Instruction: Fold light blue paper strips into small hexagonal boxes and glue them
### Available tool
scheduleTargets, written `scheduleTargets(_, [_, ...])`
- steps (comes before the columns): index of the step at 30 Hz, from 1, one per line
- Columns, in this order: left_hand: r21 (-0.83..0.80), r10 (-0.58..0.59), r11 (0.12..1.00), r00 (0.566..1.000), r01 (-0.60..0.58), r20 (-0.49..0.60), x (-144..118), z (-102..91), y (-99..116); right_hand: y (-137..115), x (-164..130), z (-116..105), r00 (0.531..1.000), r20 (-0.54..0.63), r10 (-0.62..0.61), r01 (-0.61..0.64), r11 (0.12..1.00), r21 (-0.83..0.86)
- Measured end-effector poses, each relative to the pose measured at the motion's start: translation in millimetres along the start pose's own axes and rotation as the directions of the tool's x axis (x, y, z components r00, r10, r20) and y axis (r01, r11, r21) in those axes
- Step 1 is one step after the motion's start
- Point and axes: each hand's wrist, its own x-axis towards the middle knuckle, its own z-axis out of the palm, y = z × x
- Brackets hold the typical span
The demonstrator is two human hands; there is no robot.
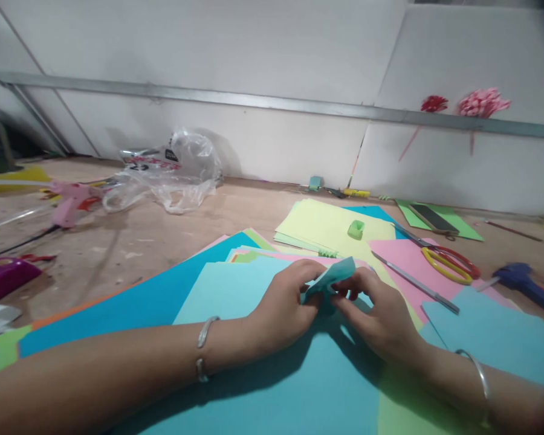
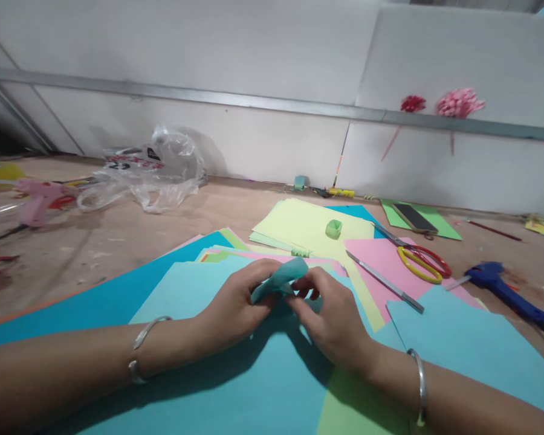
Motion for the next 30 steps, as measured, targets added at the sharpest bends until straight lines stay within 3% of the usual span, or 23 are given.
scheduleTargets(2, [-0.003, 0.017, 1.000, 1.000, -0.017, 0.012, -0.4, -0.5, 1.5, -1.5, -0.1, 0.2, 0.994, 0.001, 0.113, -0.112, 0.987, 0.114])
scheduleTargets(4, [0.018, 0.019, 1.000, 1.000, -0.020, 0.010, -0.5, -1.5, 2.9, -3.3, 0.0, -0.4, 0.990, 0.036, 0.134, -0.138, 0.976, 0.169])
scheduleTargets(10, [0.136, 0.068, 0.989, 0.997, -0.061, -0.043, -1.0, -3.9, 0.2, -7.1, 0.0, -2.8, 0.997, 0.039, 0.061, -0.061, 0.998, -0.001])
scheduleTargets(17, [0.353, 0.214, 0.914, 0.977, -0.202, 0.005, -3.2, -6.7, 3.0, -14.7, 0.7, -3.5, 0.998, 0.058, 0.011, -0.012, 1.000, 0.014])
scheduleTargets(24, [0.385, 0.203, 0.900, 0.978, -0.204, 0.045, -1.8, -8.6, 3.6, -15.8, 0.0, -4.2, 0.999, 0.048, -0.005, 0.005, 1.000, -0.011])
scheduleTargets(30, [0.422, 0.300, 0.865, 0.954, -0.271, -0.003, -1.0, -8.3, 0.1, -15.8, -2.1, -3.3, 0.996, 0.075, -0.049, 0.053, 0.997, -0.051])
